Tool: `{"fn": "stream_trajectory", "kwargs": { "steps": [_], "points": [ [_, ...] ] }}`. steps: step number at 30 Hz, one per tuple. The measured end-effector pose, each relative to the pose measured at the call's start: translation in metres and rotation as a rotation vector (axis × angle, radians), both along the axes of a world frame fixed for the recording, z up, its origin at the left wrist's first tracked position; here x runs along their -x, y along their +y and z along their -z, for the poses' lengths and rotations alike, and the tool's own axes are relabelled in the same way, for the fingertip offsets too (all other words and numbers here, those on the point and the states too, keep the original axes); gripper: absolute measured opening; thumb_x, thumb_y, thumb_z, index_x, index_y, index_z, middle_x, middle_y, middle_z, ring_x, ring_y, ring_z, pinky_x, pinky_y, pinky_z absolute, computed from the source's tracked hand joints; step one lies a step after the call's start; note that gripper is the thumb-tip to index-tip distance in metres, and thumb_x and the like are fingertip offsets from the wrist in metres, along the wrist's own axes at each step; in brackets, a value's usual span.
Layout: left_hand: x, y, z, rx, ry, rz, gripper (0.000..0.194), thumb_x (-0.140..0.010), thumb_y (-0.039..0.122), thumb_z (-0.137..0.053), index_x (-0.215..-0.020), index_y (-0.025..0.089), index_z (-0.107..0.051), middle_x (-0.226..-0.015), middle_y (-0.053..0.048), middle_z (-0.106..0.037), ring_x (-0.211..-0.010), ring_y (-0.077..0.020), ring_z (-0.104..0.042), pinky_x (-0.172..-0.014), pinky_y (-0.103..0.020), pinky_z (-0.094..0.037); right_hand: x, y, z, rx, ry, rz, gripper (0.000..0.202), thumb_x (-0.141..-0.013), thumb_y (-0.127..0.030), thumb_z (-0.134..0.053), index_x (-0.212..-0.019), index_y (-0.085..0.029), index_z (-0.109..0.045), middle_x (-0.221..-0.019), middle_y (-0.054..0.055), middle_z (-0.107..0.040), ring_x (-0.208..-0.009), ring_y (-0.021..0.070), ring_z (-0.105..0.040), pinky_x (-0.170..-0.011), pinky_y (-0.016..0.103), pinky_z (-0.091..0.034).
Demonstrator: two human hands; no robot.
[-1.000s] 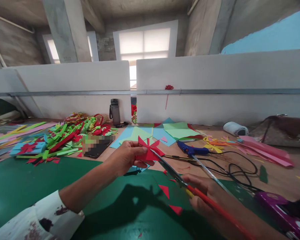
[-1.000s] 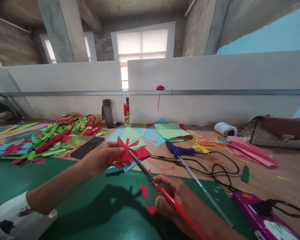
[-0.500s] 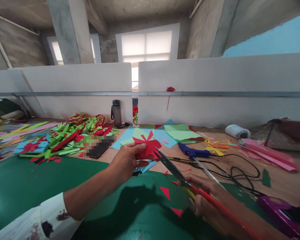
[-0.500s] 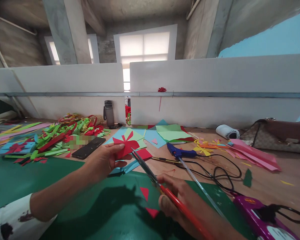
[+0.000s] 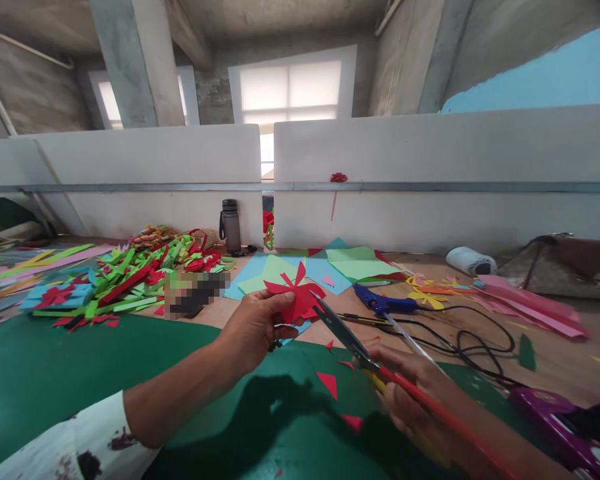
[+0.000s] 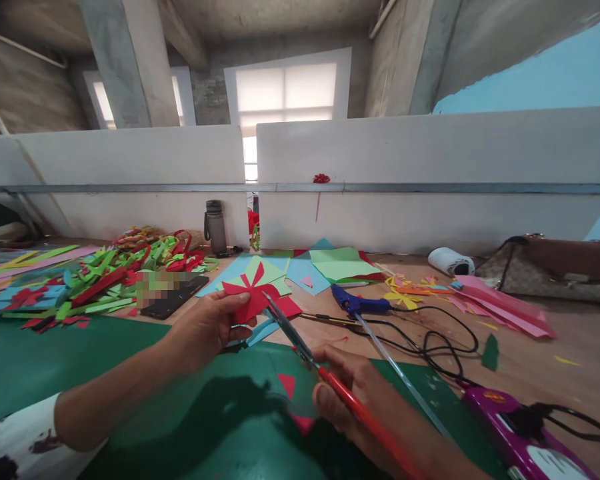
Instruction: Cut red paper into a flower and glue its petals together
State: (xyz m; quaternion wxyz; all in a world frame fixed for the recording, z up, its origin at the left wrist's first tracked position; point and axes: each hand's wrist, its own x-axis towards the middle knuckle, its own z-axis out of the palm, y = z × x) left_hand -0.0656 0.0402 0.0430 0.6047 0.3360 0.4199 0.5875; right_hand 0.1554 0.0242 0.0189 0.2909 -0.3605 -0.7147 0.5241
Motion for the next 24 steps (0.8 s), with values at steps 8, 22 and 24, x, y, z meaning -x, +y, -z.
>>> {"fn": "stream_trajectory", "kwargs": {
  "steps": [8,22,24],
  "points": [
    [-0.002,-0.001,-0.001,0.011,0.031,0.001,0.015,-0.067,0.012,-0.069,-0.074,0.014,-0.057,-0.063,0.001,-0.06,-0.05,-0.0077,-0.053,-0.043,-0.019,-0.043,-0.007,0.006,0.001,0.028,-0.086,-0.023,0.067,-0.069,-0.073,-0.048,-0.106,-0.017,-0.054,-0.053,-0.007,-0.038,-0.046,0.0071,-0.033,-0.042,0.019,-0.025],
    [-0.045,-0.014,0.028,0.074,-0.011,0.186,0.015,-0.066,0.019,-0.072,-0.075,0.012,-0.062,-0.066,-0.002,-0.062,-0.054,-0.0083,-0.054,-0.048,-0.019,-0.042,0.01,0.004,-0.013,-0.033,0.343,0.269,0.031,-0.072,-0.02,-0.066,-0.097,-0.021,-0.048,-0.079,-0.003,-0.056,-0.072,0.013,-0.056,-0.071,0.025,-0.046],
    [-0.05,-0.016,0.031,0.079,0.003,0.209,0.017,-0.067,0.019,-0.071,-0.08,0.012,-0.064,-0.07,-0.003,-0.063,-0.056,-0.0089,-0.055,-0.049,-0.019,-0.044,0.013,0.002,-0.014,-0.017,0.35,0.292,0.032,-0.071,-0.02,-0.065,-0.097,-0.021,-0.048,-0.076,-0.003,-0.055,-0.069,0.0132,-0.056,-0.068,0.025,-0.046]
  ]
}}
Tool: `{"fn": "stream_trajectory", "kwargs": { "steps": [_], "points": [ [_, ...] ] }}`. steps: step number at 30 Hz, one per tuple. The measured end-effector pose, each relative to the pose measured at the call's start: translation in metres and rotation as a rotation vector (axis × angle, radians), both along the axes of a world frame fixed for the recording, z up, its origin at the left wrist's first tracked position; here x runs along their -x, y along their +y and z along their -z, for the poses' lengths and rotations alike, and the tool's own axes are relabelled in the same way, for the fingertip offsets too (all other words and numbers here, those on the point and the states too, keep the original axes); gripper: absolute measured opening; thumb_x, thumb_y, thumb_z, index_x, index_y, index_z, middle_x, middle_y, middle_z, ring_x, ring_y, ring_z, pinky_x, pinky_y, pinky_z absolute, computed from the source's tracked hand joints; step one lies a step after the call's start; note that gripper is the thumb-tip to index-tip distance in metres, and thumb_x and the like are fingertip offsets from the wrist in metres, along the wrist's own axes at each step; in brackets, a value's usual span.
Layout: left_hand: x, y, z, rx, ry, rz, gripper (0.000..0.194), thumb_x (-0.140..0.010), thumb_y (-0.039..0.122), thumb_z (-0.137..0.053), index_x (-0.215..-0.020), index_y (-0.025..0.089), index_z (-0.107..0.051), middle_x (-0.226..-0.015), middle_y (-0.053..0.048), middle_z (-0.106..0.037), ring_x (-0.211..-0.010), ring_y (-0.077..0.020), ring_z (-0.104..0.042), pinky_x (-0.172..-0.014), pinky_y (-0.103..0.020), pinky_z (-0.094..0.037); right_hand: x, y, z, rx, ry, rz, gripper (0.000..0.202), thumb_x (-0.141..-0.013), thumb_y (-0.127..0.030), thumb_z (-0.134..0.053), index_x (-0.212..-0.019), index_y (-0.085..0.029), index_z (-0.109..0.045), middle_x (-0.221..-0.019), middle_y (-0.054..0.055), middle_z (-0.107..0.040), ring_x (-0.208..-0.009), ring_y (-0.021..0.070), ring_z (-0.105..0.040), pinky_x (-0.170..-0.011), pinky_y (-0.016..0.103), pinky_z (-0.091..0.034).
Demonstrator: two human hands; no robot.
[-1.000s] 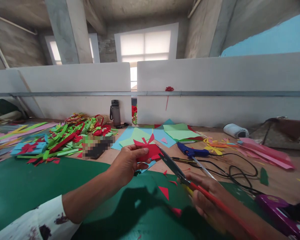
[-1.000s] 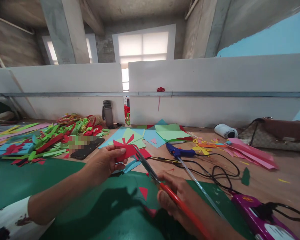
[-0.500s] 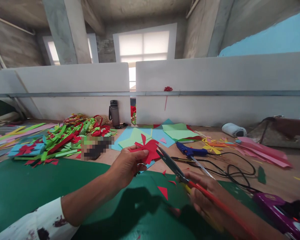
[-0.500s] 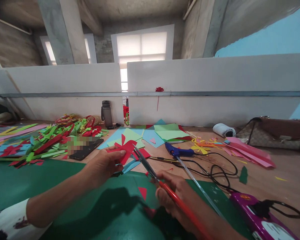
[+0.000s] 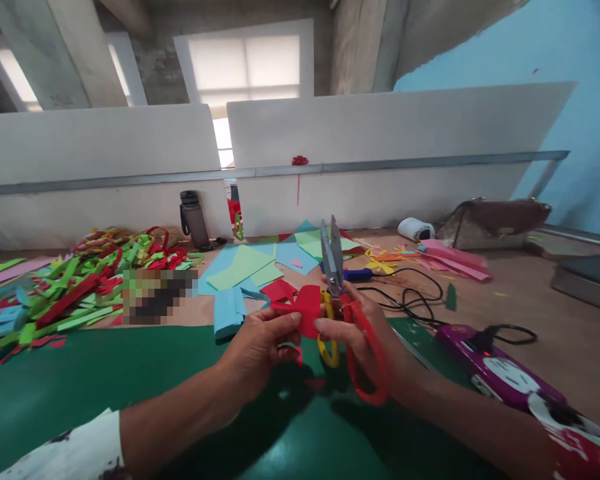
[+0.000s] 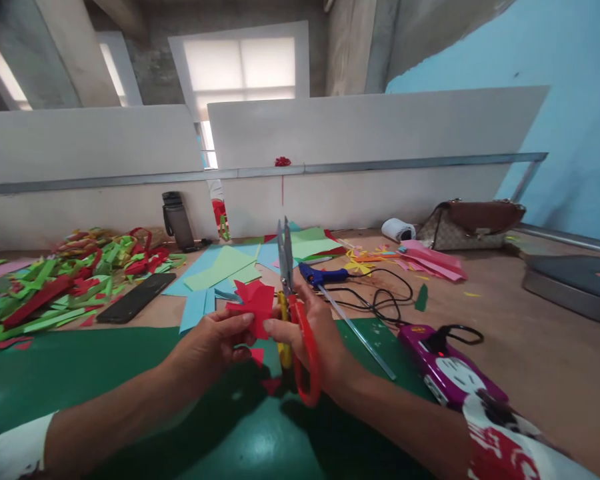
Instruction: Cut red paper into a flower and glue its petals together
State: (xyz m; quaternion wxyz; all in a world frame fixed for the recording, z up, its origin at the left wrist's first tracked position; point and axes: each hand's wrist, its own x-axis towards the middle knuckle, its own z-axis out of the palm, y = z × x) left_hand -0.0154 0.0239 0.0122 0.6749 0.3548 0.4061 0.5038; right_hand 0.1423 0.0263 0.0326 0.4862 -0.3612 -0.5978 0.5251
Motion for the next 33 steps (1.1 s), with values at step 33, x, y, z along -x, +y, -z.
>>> {"fn": "stream_trajectory", "kwargs": {
  "steps": [33],
  "points": [
    [0.053,0.026,-0.035,-0.12,-0.073,-0.248,0.005,-0.073,0.008,-0.061,-0.071,0.011,-0.058,-0.06,0.0,-0.058,-0.05,-0.0085,-0.055,-0.045,-0.019,-0.046,-0.027,-0.005,0.009,-0.13,-0.389,-0.22,0.05,-0.076,-0.068,-0.042,-0.087,-0.025,-0.064,-0.057,0.004,-0.057,-0.046,0.0186,-0.054,-0.04,0.028,-0.044]
  ]
}}
